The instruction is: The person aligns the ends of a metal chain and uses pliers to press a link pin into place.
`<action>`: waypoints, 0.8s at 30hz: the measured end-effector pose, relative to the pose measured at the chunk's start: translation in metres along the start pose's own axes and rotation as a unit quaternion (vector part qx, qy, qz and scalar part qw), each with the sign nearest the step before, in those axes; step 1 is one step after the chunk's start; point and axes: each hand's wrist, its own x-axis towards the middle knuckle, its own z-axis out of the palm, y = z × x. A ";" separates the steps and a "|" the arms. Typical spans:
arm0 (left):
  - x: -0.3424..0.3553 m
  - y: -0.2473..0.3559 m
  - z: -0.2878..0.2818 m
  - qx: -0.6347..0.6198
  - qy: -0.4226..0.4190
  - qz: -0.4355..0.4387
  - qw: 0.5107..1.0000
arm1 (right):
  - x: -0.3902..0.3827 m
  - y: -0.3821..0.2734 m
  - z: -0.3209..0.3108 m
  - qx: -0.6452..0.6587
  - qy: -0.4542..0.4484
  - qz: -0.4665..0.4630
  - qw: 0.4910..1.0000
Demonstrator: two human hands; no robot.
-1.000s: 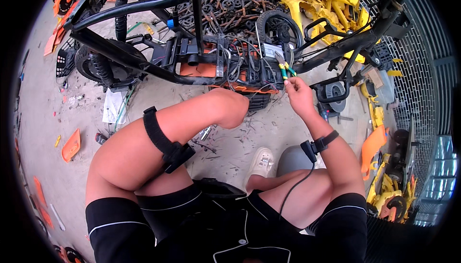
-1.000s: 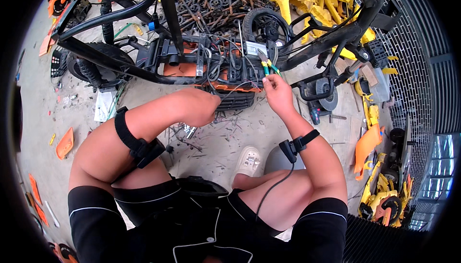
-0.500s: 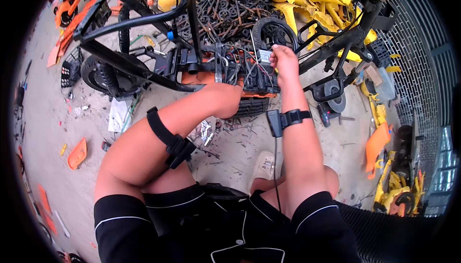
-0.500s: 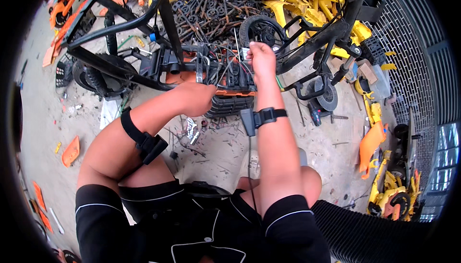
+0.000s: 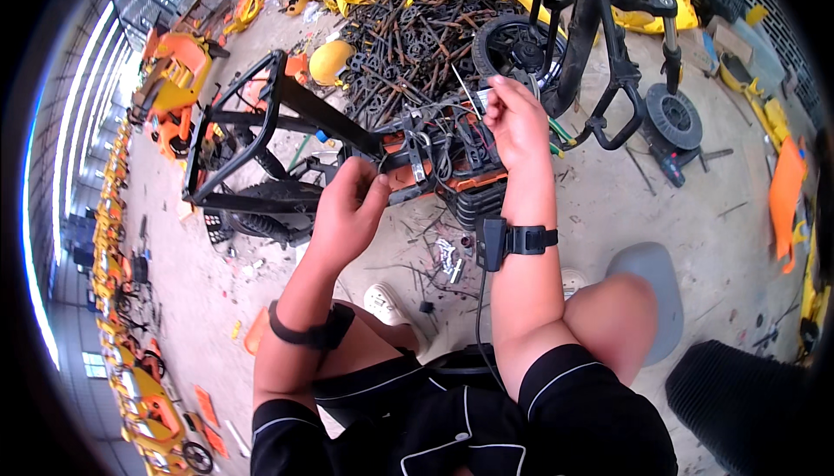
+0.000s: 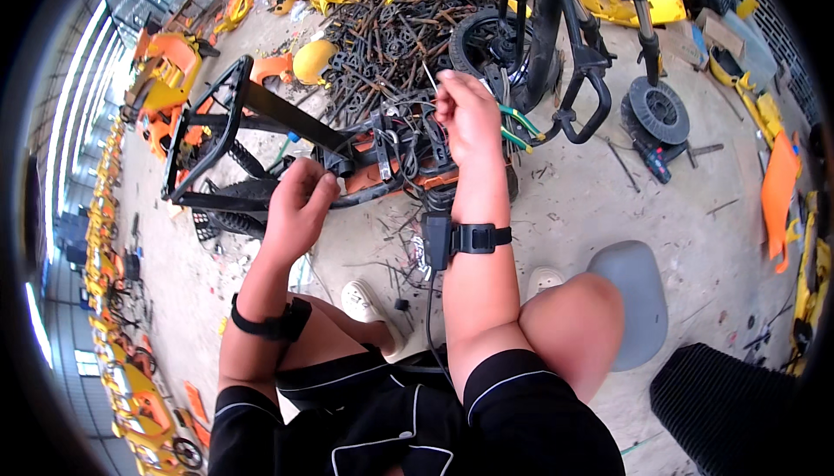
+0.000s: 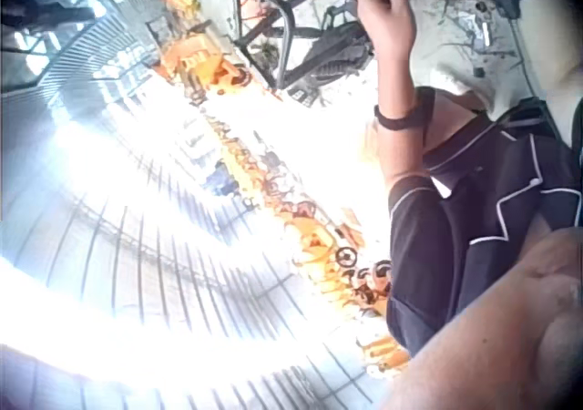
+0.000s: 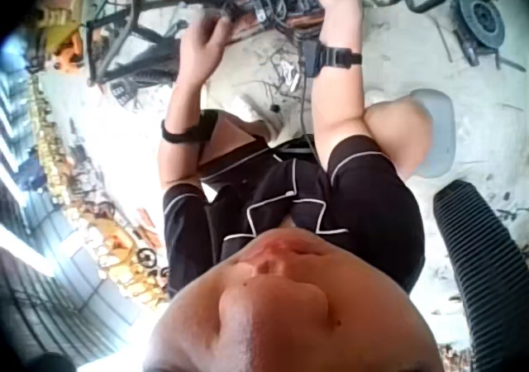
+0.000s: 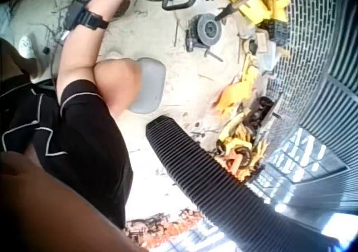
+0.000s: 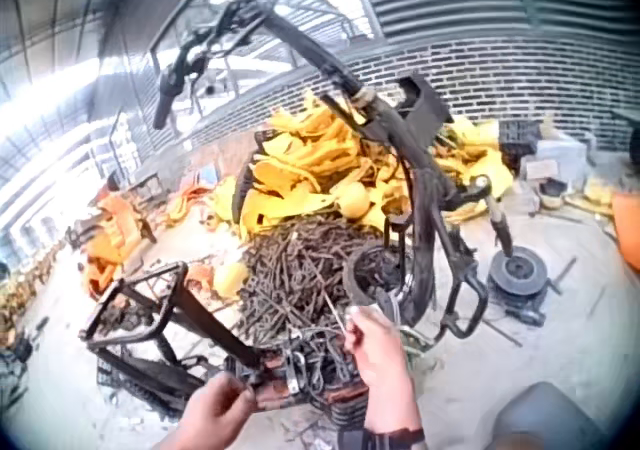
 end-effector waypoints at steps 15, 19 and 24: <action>-0.014 0.043 0.016 -0.229 0.079 -0.061 0.968 | -0.007 -0.010 0.012 -0.028 -0.201 0.024 0.979; -0.015 -0.002 0.016 -0.170 0.097 -0.083 0.977 | -0.016 -0.014 0.012 -0.061 -0.208 0.029 0.976; -0.012 -0.015 0.015 0.128 0.085 -0.075 0.985 | -0.019 -0.009 0.008 -0.101 -0.228 0.037 0.968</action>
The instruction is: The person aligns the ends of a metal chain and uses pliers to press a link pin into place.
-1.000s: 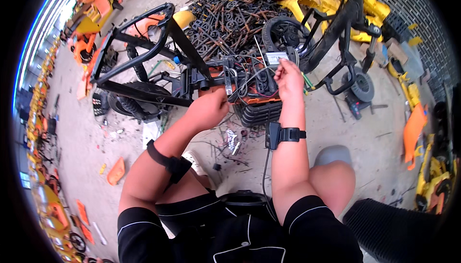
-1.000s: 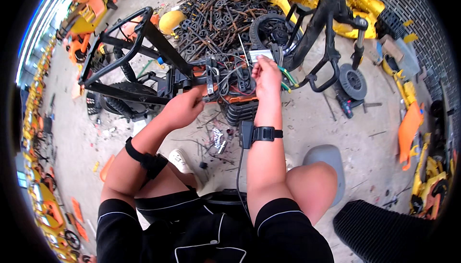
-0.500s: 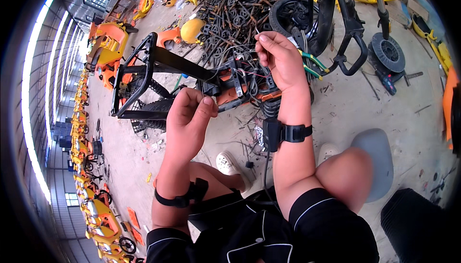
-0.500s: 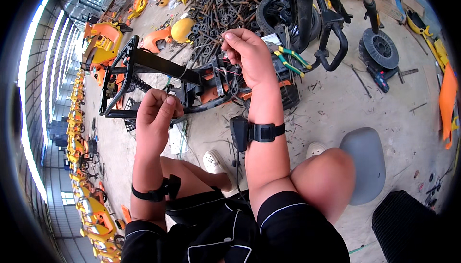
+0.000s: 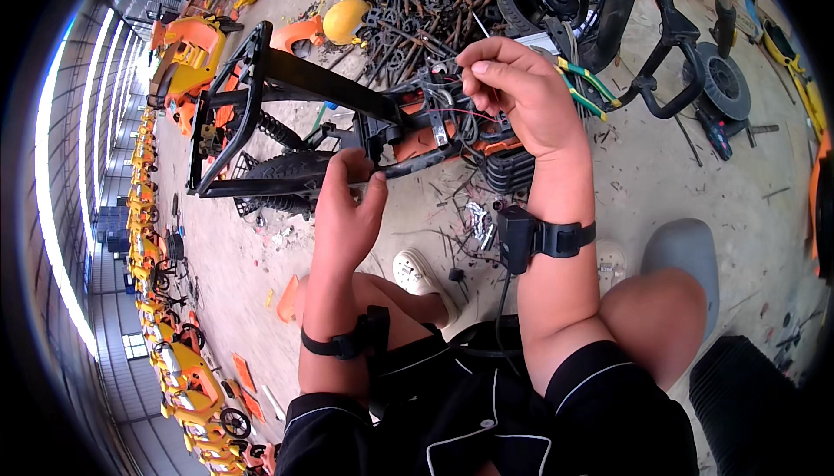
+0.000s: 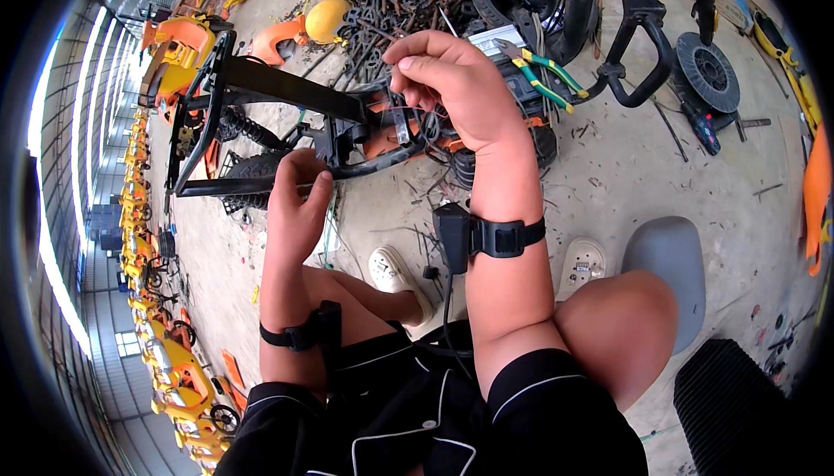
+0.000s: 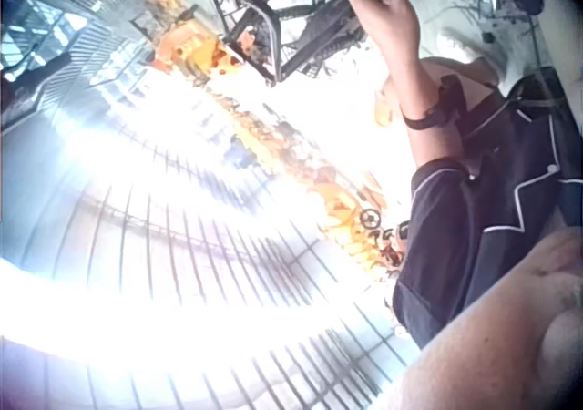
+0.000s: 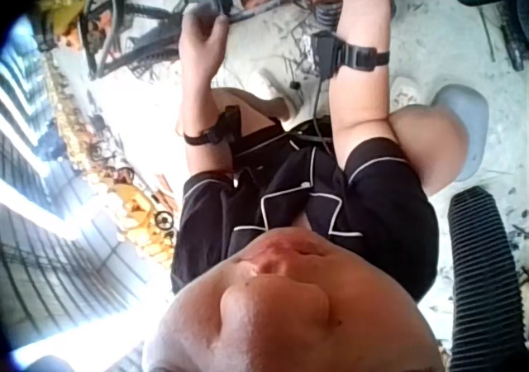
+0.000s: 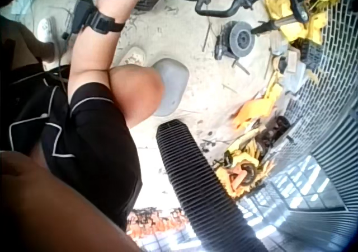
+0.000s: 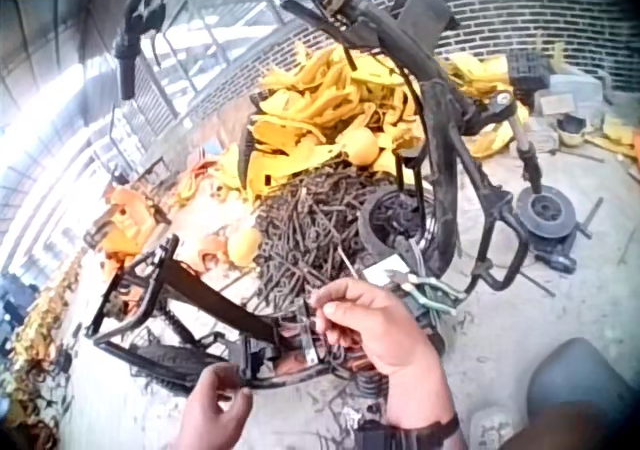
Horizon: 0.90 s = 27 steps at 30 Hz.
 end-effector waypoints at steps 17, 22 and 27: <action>0.001 0.016 0.021 -0.283 0.019 0.049 0.958 | 0.005 0.026 0.028 -0.042 -0.180 0.064 0.981; 0.001 0.022 0.022 -0.344 0.013 0.061 0.937 | 0.005 0.017 0.029 -0.013 -0.199 0.044 0.979; -0.003 0.030 0.023 -0.347 0.065 0.106 0.930 | 0.000 0.011 0.032 -0.026 -0.244 -0.006 0.969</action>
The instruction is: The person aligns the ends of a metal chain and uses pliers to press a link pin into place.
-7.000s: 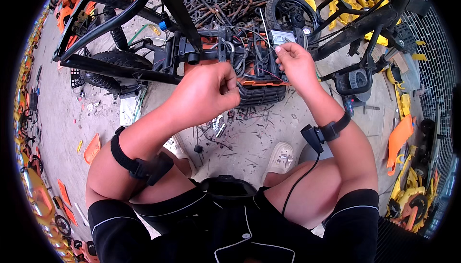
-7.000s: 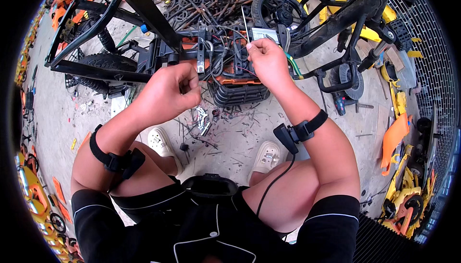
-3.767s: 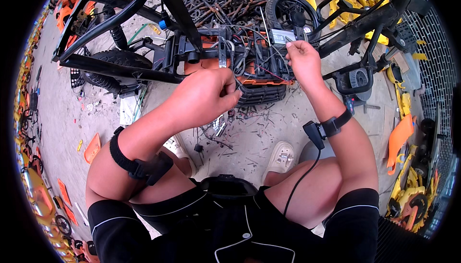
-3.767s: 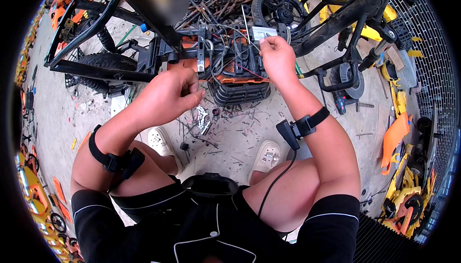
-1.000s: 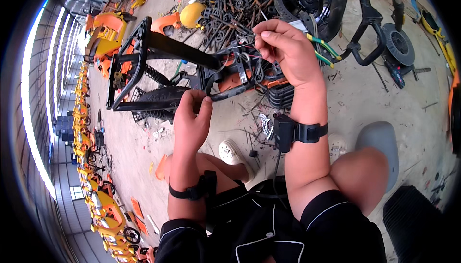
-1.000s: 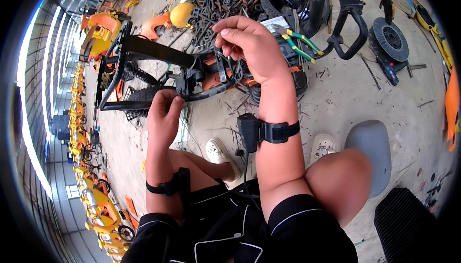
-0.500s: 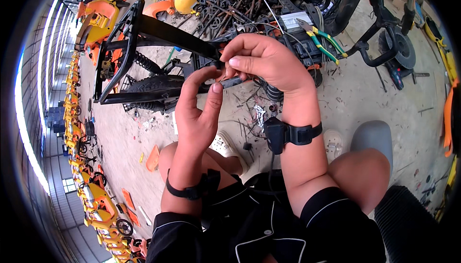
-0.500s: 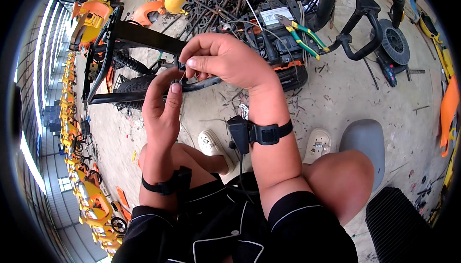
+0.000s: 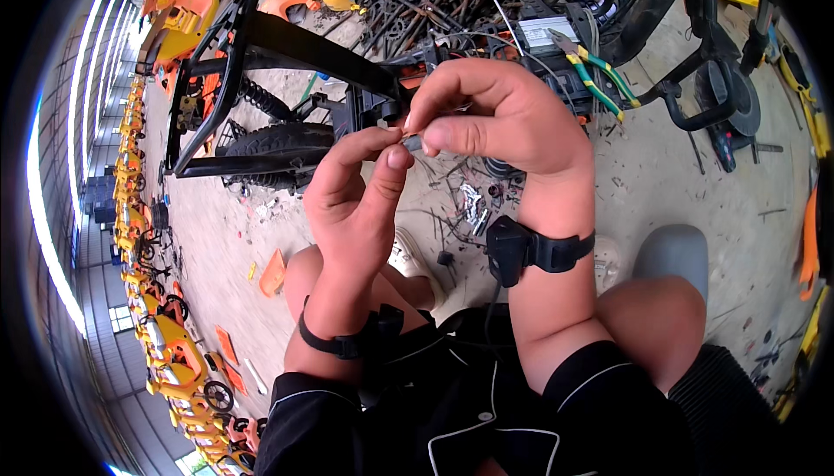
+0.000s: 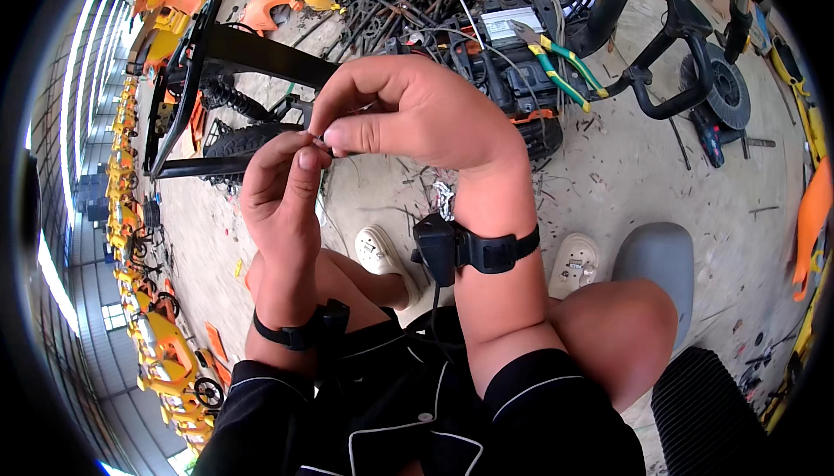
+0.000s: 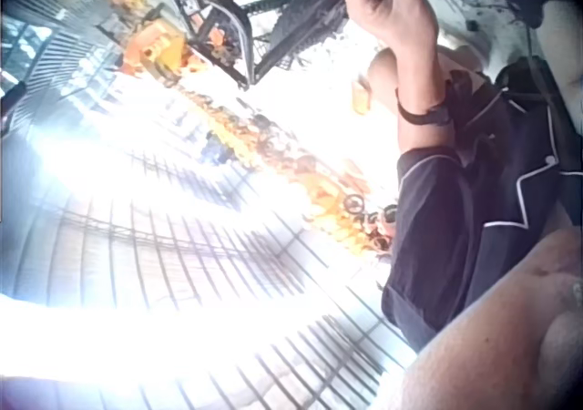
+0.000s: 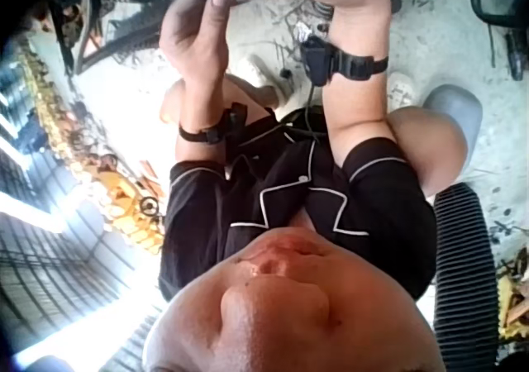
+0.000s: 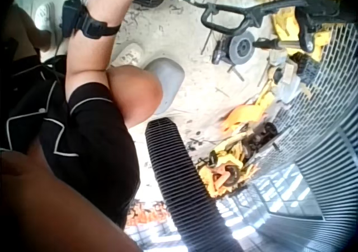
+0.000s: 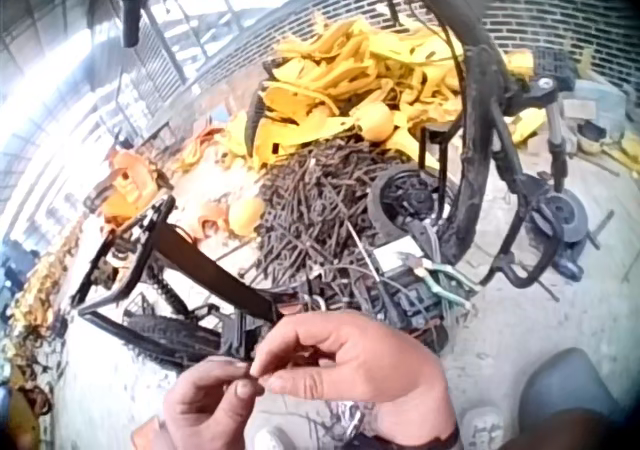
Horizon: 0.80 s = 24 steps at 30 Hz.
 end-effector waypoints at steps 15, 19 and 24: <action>-0.004 0.010 -0.014 0.259 0.016 0.186 0.948 | 0.000 -0.021 0.035 -0.192 -0.006 0.059 0.980; -0.001 0.011 -0.016 0.332 0.015 0.201 0.921 | 0.002 -0.015 0.037 -0.243 0.020 0.031 0.969; -0.001 0.008 -0.017 0.362 0.009 0.176 0.915 | 0.002 -0.014 0.033 -0.246 0.013 0.081 0.966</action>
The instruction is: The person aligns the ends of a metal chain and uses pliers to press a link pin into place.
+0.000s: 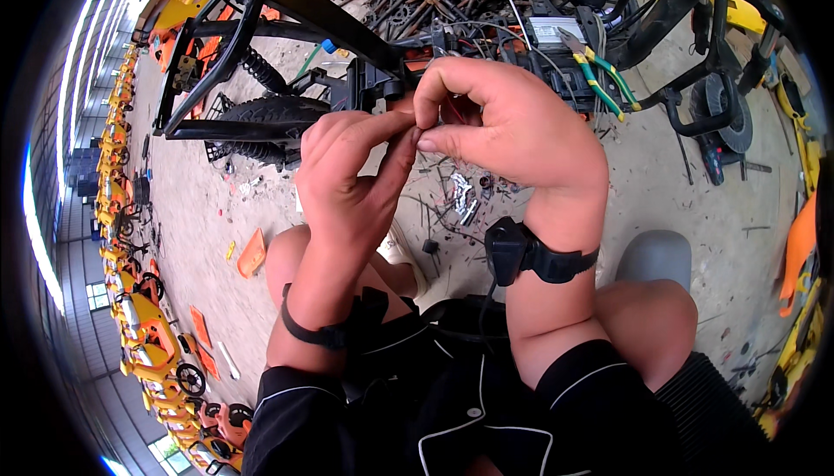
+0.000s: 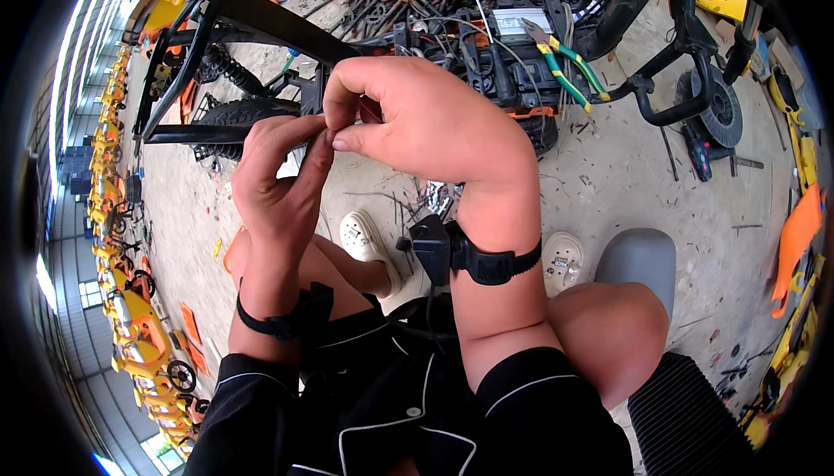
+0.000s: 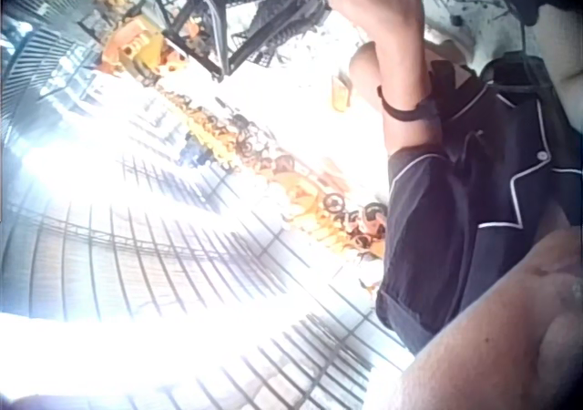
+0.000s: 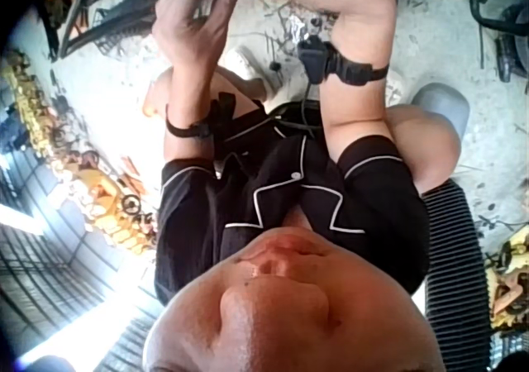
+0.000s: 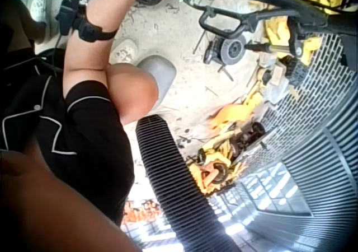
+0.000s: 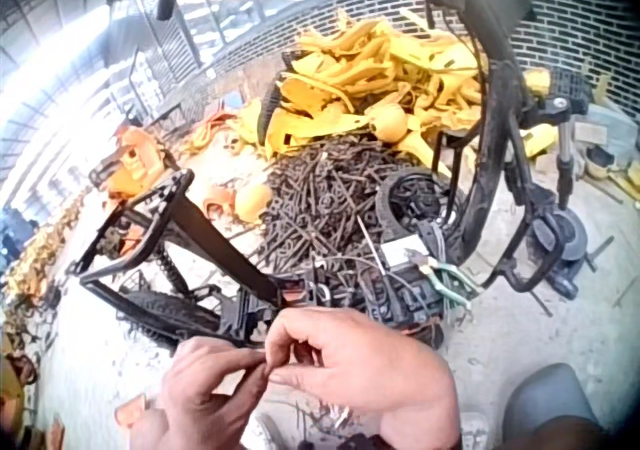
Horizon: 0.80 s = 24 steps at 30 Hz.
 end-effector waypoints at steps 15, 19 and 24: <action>0.001 -0.001 0.008 -0.008 -0.040 -0.028 0.999 | -0.004 0.011 -0.009 0.004 -0.013 0.043 0.999; 0.001 0.000 0.008 -0.022 -0.037 -0.028 0.999 | -0.005 0.010 -0.010 0.018 -0.025 0.045 0.999; -0.001 0.001 0.009 -0.036 -0.038 -0.047 0.998 | -0.004 0.015 -0.010 0.024 -0.033 0.027 0.999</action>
